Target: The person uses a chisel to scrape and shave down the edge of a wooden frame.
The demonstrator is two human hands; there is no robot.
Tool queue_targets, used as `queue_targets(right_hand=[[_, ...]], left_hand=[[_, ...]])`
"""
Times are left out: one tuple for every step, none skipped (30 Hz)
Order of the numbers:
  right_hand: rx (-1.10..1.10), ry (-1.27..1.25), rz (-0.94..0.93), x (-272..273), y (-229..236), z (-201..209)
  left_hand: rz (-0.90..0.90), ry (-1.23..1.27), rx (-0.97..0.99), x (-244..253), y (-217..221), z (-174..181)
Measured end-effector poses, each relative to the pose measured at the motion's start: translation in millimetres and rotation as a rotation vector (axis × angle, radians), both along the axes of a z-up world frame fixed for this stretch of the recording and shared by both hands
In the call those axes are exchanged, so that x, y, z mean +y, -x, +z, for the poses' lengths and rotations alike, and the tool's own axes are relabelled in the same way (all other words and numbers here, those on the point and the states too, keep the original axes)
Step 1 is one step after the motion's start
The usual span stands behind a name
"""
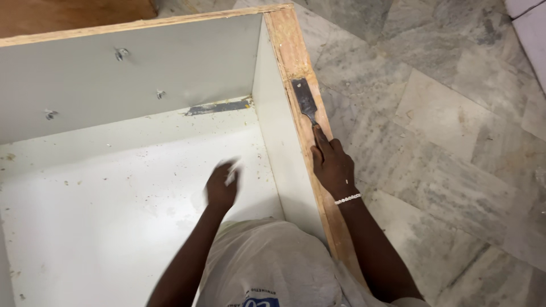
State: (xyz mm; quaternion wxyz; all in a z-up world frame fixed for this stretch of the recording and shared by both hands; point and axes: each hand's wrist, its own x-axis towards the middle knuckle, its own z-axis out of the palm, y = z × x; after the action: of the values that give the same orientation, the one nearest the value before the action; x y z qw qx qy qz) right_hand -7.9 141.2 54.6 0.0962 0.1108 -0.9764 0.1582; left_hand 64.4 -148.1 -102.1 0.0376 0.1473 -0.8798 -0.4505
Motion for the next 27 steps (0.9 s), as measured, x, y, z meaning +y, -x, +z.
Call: queue_targets(right_hand=[[0.001, 0.006, 0.001, 0.1, -0.3, -2.0], [-0.052, -0.004, -0.017, 1.0, -0.6, -3.8], [-0.098, -0.016, -0.034, 3.1, 2.3, -5.2], [-0.089, -0.011, -0.033, 6.2, 3.8, -6.4], [0.014, 0.067, 0.007, 8.2, 1.8, -8.1], [0.118, 0.143, 0.046, 10.0, 2.8, -9.5], [0.12, 0.145, 0.036, 15.5, 3.8, -8.2], [0.012, 0.372, 0.031, 20.0, 5.9, -6.1], [-0.103, 0.593, 0.029, 22.3, 5.5, -4.2], [-0.105, 0.591, 0.02, 23.2, 3.9, -1.2], [-0.292, 0.754, -0.119, 24.5, 3.5, 3.9], [-0.483, 0.913, -0.257, 23.2, 1.3, 8.5], [-0.478, 0.914, -0.252, 21.4, -1.7, 13.6], [-0.422, 0.802, -0.209, 21.8, -10.3, 19.8], [-0.37, 0.694, -0.174, 18.6, -21.6, 23.0], [-0.369, 0.7, -0.177, 14.7, -30.3, 25.5], [-0.262, 0.5, -0.093, 15.1, -39.9, 30.8], [-0.155, 0.3, -0.008, 15.2, -48.3, 36.2], [-0.158, 0.298, -0.012, 13.7, -56.7, 41.1], [-0.14, 0.2, 0.002, 10.2, -64.6, 45.3], [-0.108, 0.106, 0.018, 3.9, -62.7, 47.6], [-0.097, 0.107, 0.017, -2.4, -55.3, 48.9], [-0.094, 0.046, 0.02, -5.8, -49.2, 50.2], [-0.091, -0.015, 0.024, -9.3, -42.0, 50.7], [-0.092, -0.014, 0.027, -16.8, -28.3, 48.6], [-0.074, -0.037, 0.016, -25.4, -11.8, 46.4], [-0.057, -0.066, 0.009, -28.7, -2.6, 47.8]], left_hand=[[0.14, -0.016, -0.236, -26.7, -34.0, -29.9], [0.257, -0.032, -0.459, -51.3, -71.7, -54.8], [0.295, -0.081, -0.587, -68.1, -100.6, -71.6], [0.331, -0.141, -0.716, -80.7, -127.8, -80.5], [0.345, -0.199, -0.798, -88.5, -123.2, -83.8], [0.356, -0.252, -0.852, -92.4, -113.9, -78.7], [0.349, -0.295, -0.875, -90.6, -106.2, -69.7], [0.343, -0.34, -0.893, -88.9, -99.3, -60.9], [0.335, -0.369, -0.904, -83.5, -98.4, -53.8], [0.323, -0.396, -0.908, -79.7, -99.5, -48.5], [0.316, -0.416, -0.912, -80.9, -100.4, -45.0], [0.304, -0.427, -0.908, -84.3, -103.5, -44.5], [0.299, -0.439, -0.896, -88.4, -104.7, -48.7], [0.292, -0.452, -0.877, -93.7, -107.5, -56.4], [0.284, -0.451, -0.871, -102.4, -115.1, -65.7], [0.272, -0.442, -0.86, -110.9, -123.7, -76.9], [0.259, -0.439, -0.85, -114.6, -135.1, -89.8], [0.249, -0.433, -0.842, -116.9, -146.0, -99.9], [0.241, -0.427, -0.842, -115.6, -154.7, -101.2], [0.23, -0.421, -0.834, -113.0, -161.4, -101.7], [0.219, -0.41, -0.812, -115.0, -147.7, -102.7], [0.209, -0.393, -0.793, -116.7, -132.6, -103.1], [0.198, -0.377, -0.782, -113.2, -128.7, -101.7], [0.181, -0.344, -0.746, -107.6, -116.6, -99.5], [0.165, -0.315, -0.71, -105.0, -102.4, -95.2], [0.145, -0.271, -0.65, -100.4, -82.8, -88.1], [0.11, -0.237, -0.513, -87.4, -57.0, -77.5]])
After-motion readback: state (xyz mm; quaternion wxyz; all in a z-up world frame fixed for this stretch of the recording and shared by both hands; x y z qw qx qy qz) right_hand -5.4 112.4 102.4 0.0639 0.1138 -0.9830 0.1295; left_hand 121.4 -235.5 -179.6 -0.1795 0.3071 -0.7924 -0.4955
